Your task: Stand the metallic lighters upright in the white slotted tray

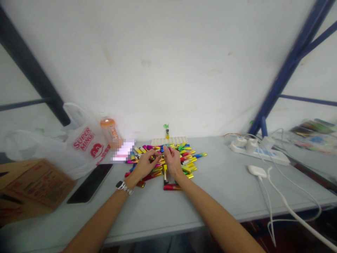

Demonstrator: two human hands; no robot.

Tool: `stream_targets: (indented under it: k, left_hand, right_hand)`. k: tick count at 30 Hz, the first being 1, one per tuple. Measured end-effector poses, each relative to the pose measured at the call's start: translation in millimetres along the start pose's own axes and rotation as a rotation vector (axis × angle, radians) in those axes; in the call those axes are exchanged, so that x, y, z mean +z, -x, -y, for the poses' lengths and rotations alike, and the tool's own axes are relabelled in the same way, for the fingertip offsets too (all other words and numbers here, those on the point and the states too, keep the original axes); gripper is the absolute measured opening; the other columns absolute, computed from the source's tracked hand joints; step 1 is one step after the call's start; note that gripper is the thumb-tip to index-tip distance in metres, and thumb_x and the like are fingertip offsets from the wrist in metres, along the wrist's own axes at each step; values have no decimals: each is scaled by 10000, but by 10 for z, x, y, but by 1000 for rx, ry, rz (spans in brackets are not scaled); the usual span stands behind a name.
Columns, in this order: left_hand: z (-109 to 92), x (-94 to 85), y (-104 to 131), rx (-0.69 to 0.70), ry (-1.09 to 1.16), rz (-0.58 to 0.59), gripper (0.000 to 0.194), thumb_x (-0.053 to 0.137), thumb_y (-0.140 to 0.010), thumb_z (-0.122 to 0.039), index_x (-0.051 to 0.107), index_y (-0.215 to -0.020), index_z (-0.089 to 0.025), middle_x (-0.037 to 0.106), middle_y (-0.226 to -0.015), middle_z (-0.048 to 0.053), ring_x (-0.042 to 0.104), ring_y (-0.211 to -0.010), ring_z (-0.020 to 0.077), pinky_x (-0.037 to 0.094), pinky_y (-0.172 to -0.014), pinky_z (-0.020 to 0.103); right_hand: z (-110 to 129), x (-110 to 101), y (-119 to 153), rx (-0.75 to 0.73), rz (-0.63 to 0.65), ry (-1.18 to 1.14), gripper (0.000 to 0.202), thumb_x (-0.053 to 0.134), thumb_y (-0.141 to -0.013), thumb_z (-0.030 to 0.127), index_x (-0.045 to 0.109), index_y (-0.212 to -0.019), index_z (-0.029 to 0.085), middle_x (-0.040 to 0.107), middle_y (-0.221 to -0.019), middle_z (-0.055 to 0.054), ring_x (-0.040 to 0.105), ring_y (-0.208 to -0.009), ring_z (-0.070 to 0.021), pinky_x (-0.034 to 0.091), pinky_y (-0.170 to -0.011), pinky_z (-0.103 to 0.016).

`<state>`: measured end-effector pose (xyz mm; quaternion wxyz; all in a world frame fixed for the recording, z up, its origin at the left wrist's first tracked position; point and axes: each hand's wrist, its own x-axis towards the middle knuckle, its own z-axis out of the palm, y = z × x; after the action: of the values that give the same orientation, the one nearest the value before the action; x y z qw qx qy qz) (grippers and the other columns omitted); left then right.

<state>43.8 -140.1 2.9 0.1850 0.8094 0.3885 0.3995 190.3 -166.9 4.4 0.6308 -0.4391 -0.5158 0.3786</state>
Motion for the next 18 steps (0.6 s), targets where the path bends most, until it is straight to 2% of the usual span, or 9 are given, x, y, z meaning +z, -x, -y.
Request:
stream_targets:
  k: [6, 10, 14, 18]
  left_hand:
    - [22, -27, 3, 52, -72, -6, 72, 596, -867, -247, 624, -817, -203, 663, -885, 46, 619, -897, 217, 474, -854, 352]
    - [36, -29, -8, 48, -183, -6, 82, 625, -860, -256, 651, -916, -203, 674, -988, 71, 605, -1007, 253, 465, -923, 404]
    - [12, -2, -82, 71, -342, 45, 189, 628, -864, -251, 648, -1045, -197, 653, -1104, 92, 575, -1077, 269, 444, -968, 438]
    - [-50, 44, -213, 85, -511, 167, 143, 623, -844, -197, 657, -983, -187, 638, -1085, 114, 567, -1060, 283, 446, -928, 438]
  right_hand:
    - [-75, 0, -69, 69, -75, -27, 399, 549, -827, 543, 412, -603, 243, 348, -470, 53, 346, -477, -126, 261, -430, -266]
    - [-50, -7, -71, 58, -93, -74, 441, 563, -820, 616, 431, -635, 239, 361, -486, 62, 330, -460, -110, 262, -422, -253]
    - [11, 14, -50, 53, -25, -144, 485, 543, -822, 702, 497, -715, 231, 401, -506, 66, 338, -439, -103, 275, -413, -244]
    - [34, 29, -59, 10, 51, -179, 484, 460, -888, 692, 585, -907, 224, 488, -573, 48, 417, -468, -119, 361, -440, -246]
